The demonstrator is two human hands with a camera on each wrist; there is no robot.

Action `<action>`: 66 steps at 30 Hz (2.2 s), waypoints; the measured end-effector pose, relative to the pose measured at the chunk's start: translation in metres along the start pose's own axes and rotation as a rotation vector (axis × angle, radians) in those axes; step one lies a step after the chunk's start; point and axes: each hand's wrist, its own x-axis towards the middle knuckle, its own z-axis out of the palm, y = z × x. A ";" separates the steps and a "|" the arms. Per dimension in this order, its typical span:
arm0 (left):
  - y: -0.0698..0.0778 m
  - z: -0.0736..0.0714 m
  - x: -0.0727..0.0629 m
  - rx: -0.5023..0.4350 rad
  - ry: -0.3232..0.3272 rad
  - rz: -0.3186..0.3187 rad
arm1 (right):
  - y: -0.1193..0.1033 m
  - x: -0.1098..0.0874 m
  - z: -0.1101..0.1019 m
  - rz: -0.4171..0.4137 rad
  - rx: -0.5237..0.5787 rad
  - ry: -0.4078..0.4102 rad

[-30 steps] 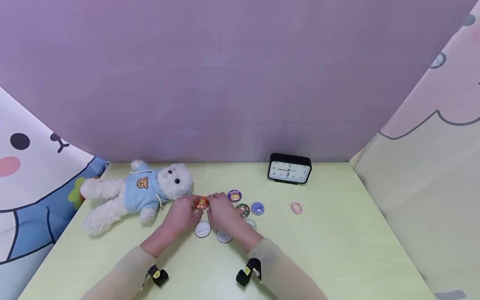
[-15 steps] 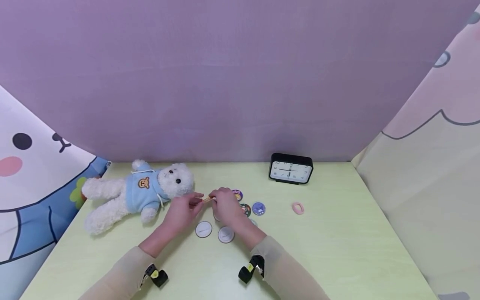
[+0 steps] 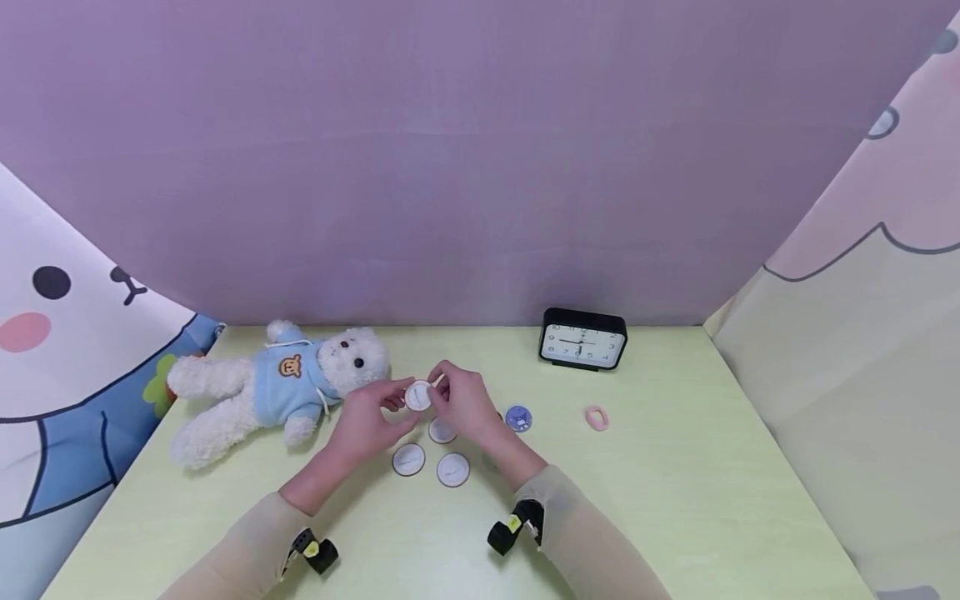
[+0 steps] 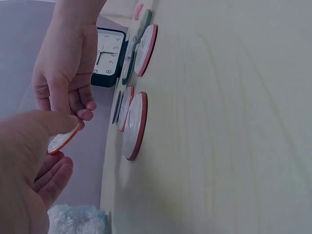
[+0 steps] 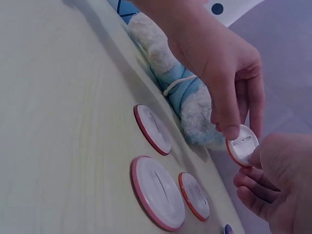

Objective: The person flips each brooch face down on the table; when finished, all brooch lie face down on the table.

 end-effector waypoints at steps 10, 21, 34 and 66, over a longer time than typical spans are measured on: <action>-0.002 0.007 -0.004 0.196 -0.024 -0.014 | 0.001 0.000 0.009 -0.009 -0.103 -0.049; -0.009 0.014 -0.007 0.322 -0.095 0.002 | -0.003 -0.002 0.023 0.006 -0.186 -0.084; -0.004 0.019 -0.002 0.349 -0.201 0.010 | 0.012 -0.001 0.000 -0.004 -0.180 -0.016; 0.028 0.072 0.046 0.386 -0.345 -0.143 | 0.046 -0.016 -0.029 0.116 -0.267 -0.057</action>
